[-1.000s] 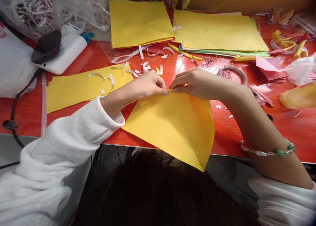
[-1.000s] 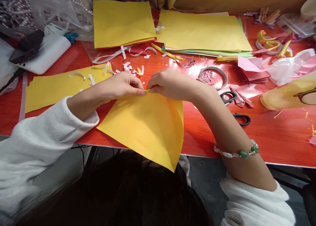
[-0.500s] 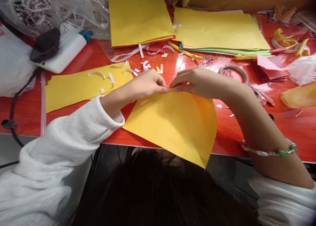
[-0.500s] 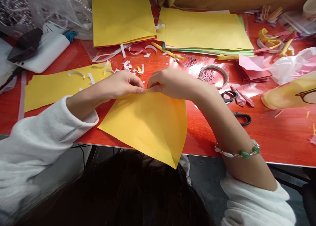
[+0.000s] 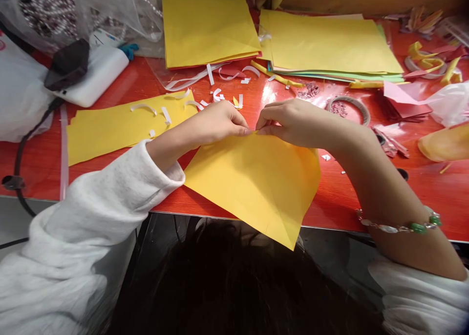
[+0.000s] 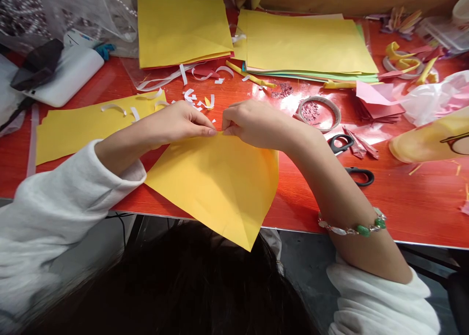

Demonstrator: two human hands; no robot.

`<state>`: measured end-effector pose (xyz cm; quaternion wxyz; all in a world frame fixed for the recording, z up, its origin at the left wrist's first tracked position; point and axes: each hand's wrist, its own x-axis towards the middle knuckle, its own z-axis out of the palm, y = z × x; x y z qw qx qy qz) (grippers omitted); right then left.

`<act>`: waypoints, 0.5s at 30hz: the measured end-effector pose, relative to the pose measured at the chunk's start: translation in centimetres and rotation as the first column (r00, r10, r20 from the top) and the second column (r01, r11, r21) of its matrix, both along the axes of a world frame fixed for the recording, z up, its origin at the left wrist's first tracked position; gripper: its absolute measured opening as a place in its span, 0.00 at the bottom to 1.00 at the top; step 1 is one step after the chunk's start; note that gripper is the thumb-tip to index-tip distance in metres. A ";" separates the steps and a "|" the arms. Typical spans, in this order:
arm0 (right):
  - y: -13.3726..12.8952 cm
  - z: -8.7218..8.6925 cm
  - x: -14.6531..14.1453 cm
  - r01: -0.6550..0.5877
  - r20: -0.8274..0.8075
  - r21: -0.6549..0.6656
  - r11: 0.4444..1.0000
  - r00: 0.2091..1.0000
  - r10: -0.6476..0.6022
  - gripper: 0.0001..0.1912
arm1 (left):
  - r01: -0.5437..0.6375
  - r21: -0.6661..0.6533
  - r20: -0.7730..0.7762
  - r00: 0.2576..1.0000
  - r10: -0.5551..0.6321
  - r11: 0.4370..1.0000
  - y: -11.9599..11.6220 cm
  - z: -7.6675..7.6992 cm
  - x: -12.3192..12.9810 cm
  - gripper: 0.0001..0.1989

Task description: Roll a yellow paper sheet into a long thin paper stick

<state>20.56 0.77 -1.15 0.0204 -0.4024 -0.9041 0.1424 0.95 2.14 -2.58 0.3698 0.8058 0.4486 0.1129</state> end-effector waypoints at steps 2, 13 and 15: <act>0.0 -0.1 0.0 0.010 -0.002 0.007 1.000 1.000 -0.010 0.10 | 0.006 -0.005 0.002 1.000 -0.006 1.000 0.0 0.0 0.0 0.10; 0.0 0.0 0.0 -0.044 -0.035 -0.016 0.999 0.998 0.043 0.13 | 0.001 0.010 0.006 1.000 -0.001 1.000 -0.1 -0.1 0.0 0.09; 0.0 -0.2 -0.1 -0.050 -0.024 0.019 0.999 0.998 0.050 0.11 | 0.021 -0.003 -0.003 1.000 -0.021 1.000 0.0 0.0 -0.1 0.10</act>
